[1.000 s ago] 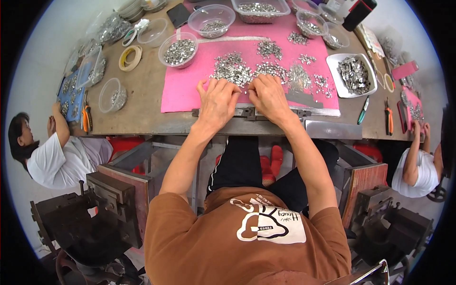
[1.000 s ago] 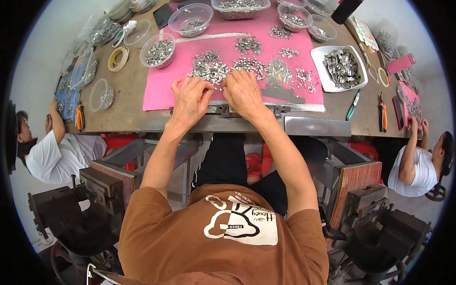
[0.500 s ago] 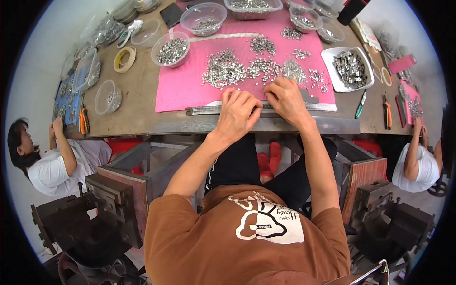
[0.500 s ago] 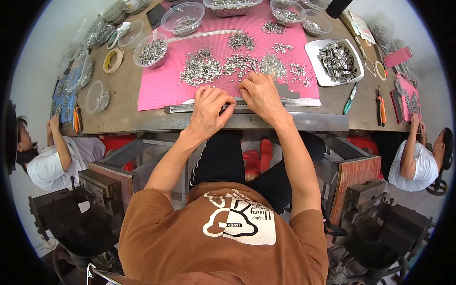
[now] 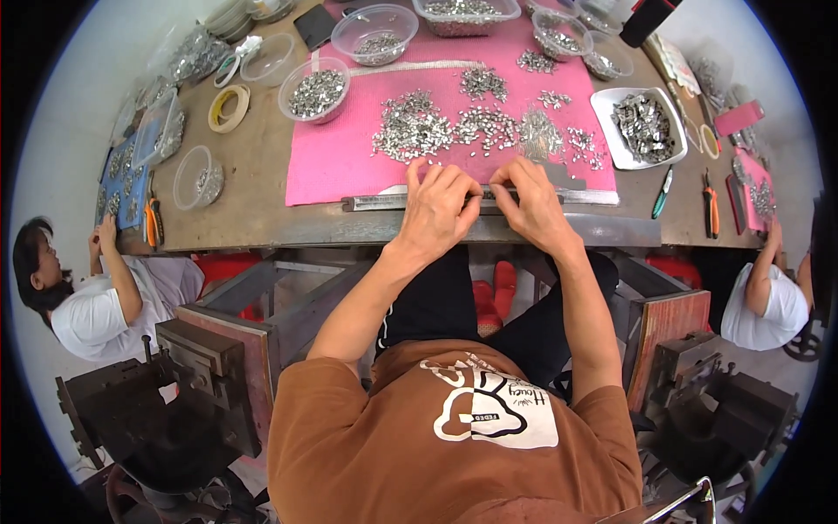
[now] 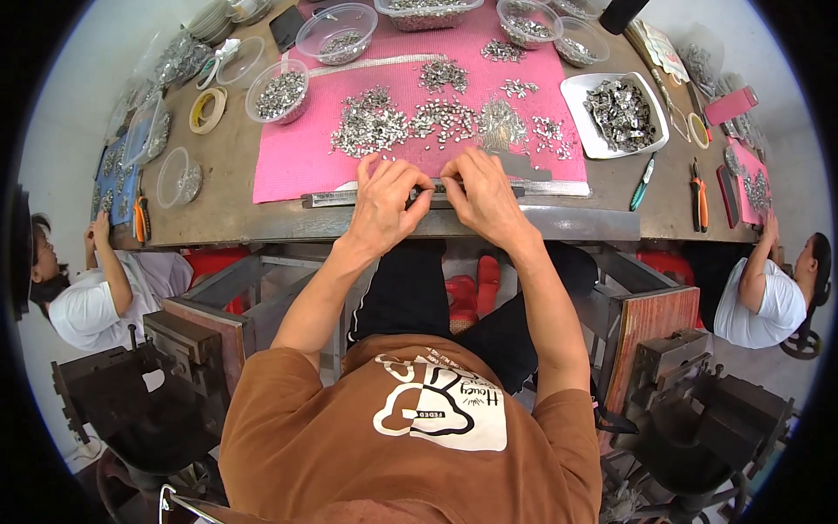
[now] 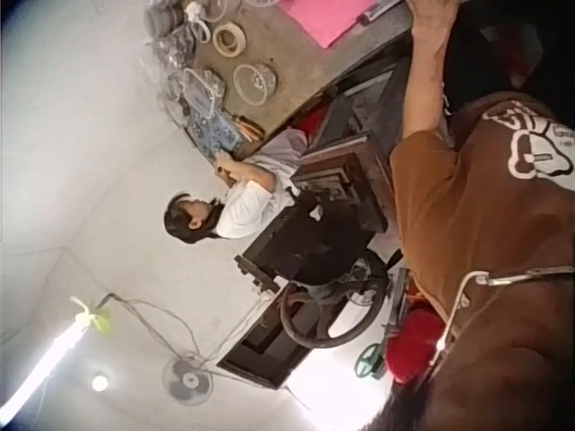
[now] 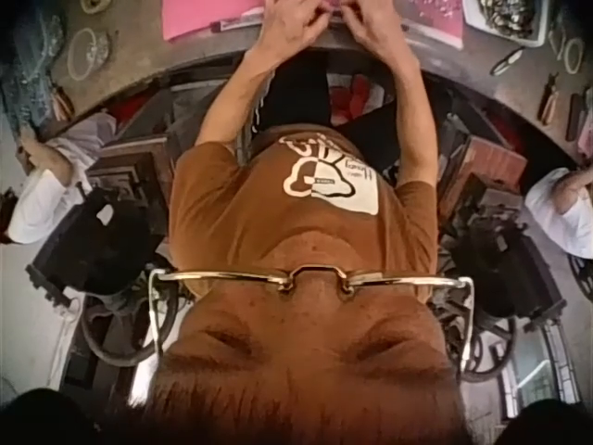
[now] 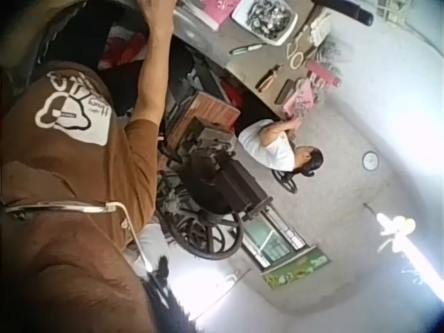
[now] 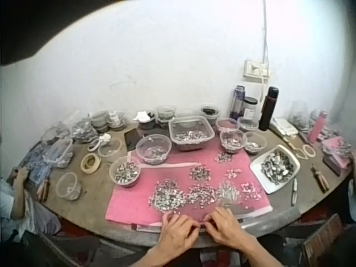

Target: The person assembles small metal components into an assembly guide by hand, then uses a manual press machine to complete the assembly.

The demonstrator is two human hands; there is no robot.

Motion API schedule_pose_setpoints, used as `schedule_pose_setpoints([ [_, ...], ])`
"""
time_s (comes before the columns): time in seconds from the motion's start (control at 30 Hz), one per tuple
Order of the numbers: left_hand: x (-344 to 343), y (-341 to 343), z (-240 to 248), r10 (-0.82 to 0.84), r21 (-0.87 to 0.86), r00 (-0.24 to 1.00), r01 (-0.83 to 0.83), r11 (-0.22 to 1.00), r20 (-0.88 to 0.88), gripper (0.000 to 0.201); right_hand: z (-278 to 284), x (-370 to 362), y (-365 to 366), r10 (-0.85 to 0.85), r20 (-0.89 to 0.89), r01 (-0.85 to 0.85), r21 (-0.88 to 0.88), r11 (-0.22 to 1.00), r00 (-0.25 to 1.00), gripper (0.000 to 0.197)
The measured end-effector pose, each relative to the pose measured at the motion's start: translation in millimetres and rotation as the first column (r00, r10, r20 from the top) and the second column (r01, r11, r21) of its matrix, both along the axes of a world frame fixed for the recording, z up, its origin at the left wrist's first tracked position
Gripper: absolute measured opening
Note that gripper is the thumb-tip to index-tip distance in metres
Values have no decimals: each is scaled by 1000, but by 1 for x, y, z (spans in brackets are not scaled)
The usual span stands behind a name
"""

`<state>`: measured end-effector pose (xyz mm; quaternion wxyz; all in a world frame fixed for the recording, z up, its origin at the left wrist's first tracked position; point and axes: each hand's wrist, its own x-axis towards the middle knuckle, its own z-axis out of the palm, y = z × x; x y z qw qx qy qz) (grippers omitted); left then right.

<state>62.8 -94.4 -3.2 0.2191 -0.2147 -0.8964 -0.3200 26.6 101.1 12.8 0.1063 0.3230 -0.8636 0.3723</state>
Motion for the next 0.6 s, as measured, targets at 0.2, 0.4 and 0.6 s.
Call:
schedule_pose_setpoints([
  [0.2,-2,0,3,-17,31,999,16,999,51,11,-6,15,-3,4,-106,-1,25,1000,994,17],
  [0.4,0,-12,2,-47,91,995,40,995,84,9,-6,16,-5,-8,-119,12,38,999,993,18],
  [0.6,-3,-51,-3,279,163,960,-270,949,-34,11,-2,16,-2,2,-77,2,43,999,997,13],
])
